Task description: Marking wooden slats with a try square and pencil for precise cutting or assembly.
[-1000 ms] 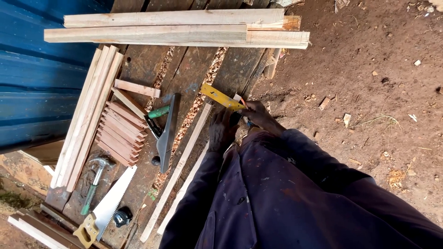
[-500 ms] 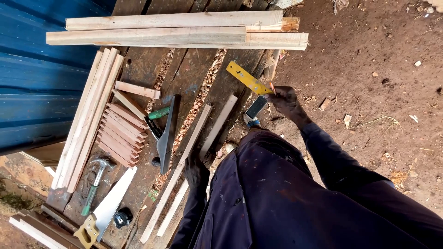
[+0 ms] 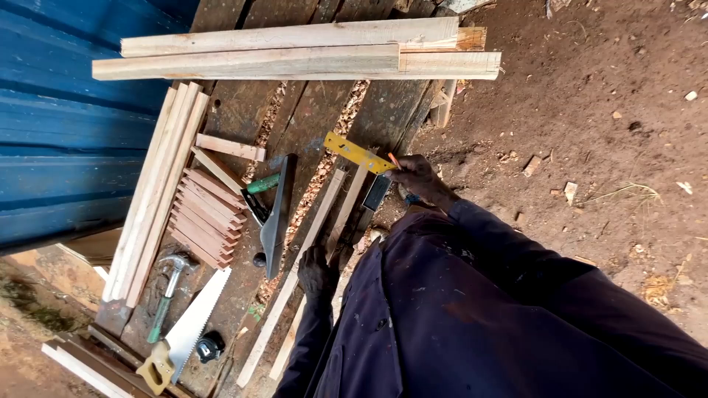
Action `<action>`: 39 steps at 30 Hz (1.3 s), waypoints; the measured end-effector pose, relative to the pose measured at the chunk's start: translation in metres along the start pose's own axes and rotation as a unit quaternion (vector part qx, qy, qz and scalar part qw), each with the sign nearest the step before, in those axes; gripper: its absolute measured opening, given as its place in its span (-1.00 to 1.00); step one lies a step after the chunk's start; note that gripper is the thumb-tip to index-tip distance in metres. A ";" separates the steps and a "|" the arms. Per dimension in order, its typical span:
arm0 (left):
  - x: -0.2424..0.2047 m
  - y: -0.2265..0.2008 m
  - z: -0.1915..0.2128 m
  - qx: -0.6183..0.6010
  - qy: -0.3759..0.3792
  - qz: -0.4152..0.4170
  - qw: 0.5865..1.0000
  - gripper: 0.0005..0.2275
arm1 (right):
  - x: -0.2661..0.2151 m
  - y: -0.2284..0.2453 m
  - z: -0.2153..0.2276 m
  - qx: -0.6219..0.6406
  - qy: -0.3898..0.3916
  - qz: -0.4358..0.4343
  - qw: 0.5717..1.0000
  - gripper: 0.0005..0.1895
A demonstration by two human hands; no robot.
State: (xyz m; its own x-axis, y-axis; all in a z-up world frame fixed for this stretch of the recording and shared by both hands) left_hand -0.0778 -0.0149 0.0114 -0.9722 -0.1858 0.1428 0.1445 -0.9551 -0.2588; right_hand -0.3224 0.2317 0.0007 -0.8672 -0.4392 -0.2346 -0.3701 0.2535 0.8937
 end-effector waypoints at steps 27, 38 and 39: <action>0.160 -0.116 -0.053 -0.137 0.080 0.005 0.987 -0.42 | 0.028 -0.059 -0.002 -0.074 0.007 -0.057 0.996 -0.91; 0.162 -0.115 -0.052 -0.141 0.068 0.011 0.988 -0.44 | 0.040 -0.110 0.012 -0.046 -0.004 -0.069 0.997 -0.96; 0.163 -0.116 -0.050 -0.145 0.067 0.011 0.987 -0.44 | 0.042 -0.119 0.015 -0.051 -0.004 -0.068 0.996 -0.96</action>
State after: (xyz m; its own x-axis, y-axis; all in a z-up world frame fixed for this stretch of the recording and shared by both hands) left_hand -0.2626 0.0769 0.0170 -0.9880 -0.1542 0.0111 0.1254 -0.8413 -0.5258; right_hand -0.3195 0.1958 -0.1216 -0.8143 -0.4563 -0.3588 -0.4489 0.1033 0.8876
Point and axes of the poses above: each hand's wrist, its own x-axis towards the middle knuckle, its own z-axis out of the back of the hand, y = z × x, the point moved 8 cm from there along x, towards the middle knuckle, and after that the axes turned 1 degree about -x, right-handed, at the moved point
